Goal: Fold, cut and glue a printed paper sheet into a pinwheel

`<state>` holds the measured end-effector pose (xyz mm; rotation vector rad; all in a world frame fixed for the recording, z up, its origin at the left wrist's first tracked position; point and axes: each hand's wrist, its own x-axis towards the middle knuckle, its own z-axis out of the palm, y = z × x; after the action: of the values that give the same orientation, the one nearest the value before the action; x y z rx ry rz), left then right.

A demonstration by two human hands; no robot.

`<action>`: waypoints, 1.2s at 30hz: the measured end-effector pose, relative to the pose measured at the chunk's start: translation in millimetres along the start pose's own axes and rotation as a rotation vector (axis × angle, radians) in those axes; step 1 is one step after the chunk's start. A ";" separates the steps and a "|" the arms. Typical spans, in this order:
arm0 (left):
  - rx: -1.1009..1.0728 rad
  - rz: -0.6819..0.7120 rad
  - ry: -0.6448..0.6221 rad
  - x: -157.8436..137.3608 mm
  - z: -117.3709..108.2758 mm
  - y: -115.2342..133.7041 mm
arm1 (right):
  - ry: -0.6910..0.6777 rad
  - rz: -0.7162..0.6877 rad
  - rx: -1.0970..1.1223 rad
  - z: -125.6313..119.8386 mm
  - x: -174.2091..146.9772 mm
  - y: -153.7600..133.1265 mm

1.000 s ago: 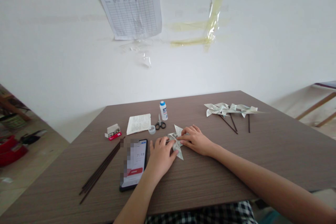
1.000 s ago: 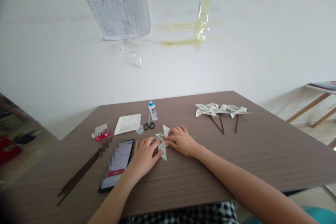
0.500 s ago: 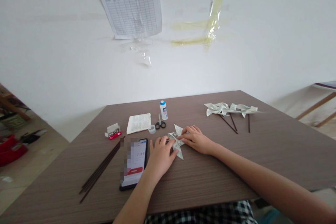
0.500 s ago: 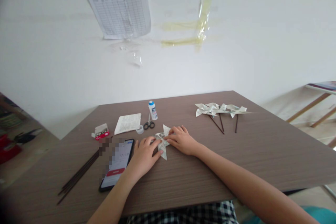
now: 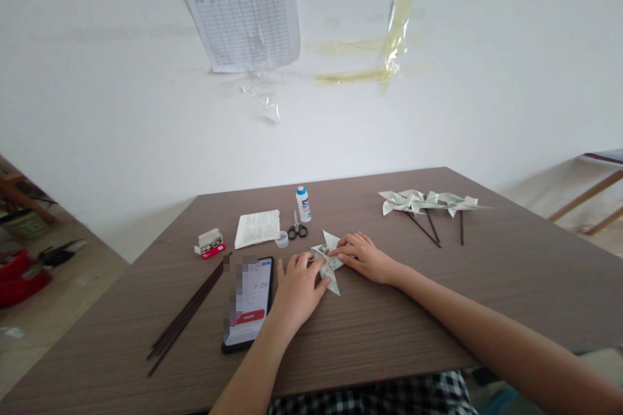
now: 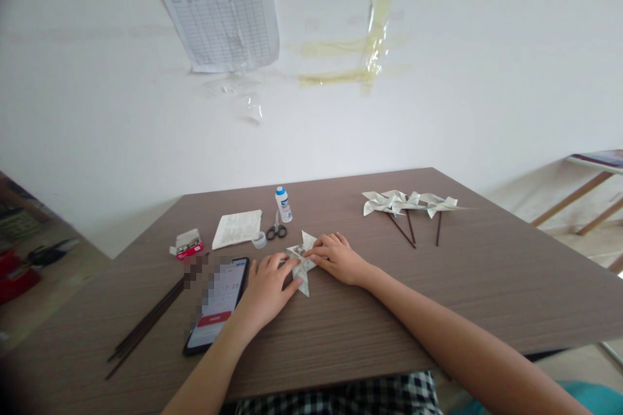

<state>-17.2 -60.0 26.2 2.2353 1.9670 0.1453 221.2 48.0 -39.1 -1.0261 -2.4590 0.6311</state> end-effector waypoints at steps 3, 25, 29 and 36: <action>-0.012 -0.002 0.017 -0.2 -0.4 0.0 | -0.011 -0.008 -0.014 -0.9 -1.6 -1.3; 0.013 -0.002 0.004 -1.4 -2.6 2.7 | -0.058 -0.001 -0.027 -5.7 3.0 0.6; 0.007 -0.003 0.006 -1.2 -2.4 2.4 | -0.048 0.015 -0.001 -4.4 4.9 6.1; -0.011 0.003 -0.006 -1.4 -2.3 1.4 | 0.012 -0.009 0.091 -0.7 6.8 17.0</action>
<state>-16.5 -61.5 28.8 2.2292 1.9555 0.1484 226.6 63.8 -46.6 -0.9807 -2.3990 0.7249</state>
